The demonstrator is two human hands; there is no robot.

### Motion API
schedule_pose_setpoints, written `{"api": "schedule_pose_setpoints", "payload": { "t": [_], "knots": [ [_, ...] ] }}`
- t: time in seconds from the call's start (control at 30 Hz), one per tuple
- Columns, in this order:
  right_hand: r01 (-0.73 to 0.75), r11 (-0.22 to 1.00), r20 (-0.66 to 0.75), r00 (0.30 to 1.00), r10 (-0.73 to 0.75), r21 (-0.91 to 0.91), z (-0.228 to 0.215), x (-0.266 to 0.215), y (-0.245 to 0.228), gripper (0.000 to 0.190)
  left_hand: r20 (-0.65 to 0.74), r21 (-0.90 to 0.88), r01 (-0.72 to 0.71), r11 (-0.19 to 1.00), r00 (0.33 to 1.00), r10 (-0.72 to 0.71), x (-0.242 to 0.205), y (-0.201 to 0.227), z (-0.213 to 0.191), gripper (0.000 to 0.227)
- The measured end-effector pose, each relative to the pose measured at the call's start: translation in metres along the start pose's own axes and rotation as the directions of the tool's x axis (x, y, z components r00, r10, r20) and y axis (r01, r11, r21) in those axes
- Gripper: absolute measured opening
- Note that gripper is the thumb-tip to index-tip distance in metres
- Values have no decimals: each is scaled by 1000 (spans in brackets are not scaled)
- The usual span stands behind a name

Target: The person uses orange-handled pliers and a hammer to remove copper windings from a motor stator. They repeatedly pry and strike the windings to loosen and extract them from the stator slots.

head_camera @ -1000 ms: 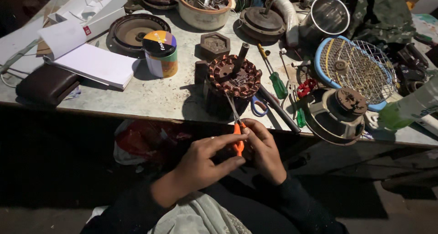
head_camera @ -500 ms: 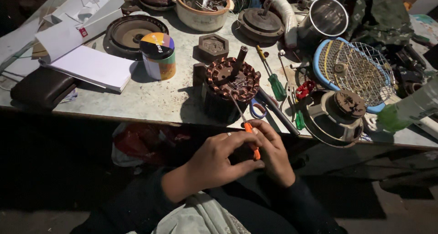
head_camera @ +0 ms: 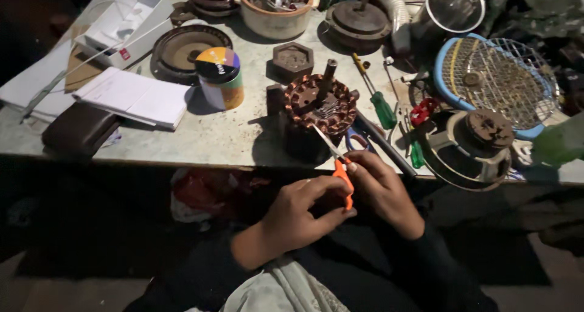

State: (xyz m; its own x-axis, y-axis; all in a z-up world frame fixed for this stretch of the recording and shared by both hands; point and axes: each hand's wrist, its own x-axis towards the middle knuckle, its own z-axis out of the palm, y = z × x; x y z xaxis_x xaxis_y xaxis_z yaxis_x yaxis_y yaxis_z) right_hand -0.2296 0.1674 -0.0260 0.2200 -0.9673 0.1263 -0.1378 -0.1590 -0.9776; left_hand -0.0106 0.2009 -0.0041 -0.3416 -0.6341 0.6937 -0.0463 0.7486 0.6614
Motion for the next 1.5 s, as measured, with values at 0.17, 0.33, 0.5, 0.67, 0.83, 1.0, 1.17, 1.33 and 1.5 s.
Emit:
{"api": "schedule_pose_setpoints", "payload": {
  "t": [0.17, 0.33, 0.5, 0.67, 0.83, 1.0, 1.17, 1.33, 1.5],
  "knots": [
    [71, 990, 15, 997, -69, -122, 3, 3, 9, 29, -8, 5, -6, 1000, 1000, 6, 1, -7, 0, 37],
    [53, 987, -5, 999, -54, -154, 7, 3, 1, 32, -10, -25, -32, 999, 999, 32, 6, -8, 1, 37],
    [21, 919, -72, 996, -54, -393, 17, -4, -21, 30, 0, 60, -70, 996, 998, 70, 12, -9, -1, 39],
    [141, 769, -41, 976, -212, -623, 26, -9, -39, 35, 12, 85, -80, 993, 997, 79, 17, -8, -6, 38],
    [155, 732, 11, 980, -199, -663, 31, -7, -33, 38, 48, 135, -95, 986, 995, 89, 20, -7, -9, 35],
    [201, 880, 49, 979, -200, -431, 27, -5, -11, 36, 63, 171, -161, 972, 986, 153, 25, -7, -11, 42],
    [147, 988, 85, 985, -151, 48, 23, -6, 15, 29, 61, 250, -154, 956, 988, 143, 23, -11, -4, 52],
    [-243, 949, 26, 970, 243, 202, 17, -9, 30, 45, 36, 315, -226, 922, 973, 227, 9, -26, 2, 62],
    [-211, 919, 53, 977, 205, 332, 6, -3, 23, 30, -70, 350, -202, 915, 968, 240, -4, -49, -5, 69]
  ]
}}
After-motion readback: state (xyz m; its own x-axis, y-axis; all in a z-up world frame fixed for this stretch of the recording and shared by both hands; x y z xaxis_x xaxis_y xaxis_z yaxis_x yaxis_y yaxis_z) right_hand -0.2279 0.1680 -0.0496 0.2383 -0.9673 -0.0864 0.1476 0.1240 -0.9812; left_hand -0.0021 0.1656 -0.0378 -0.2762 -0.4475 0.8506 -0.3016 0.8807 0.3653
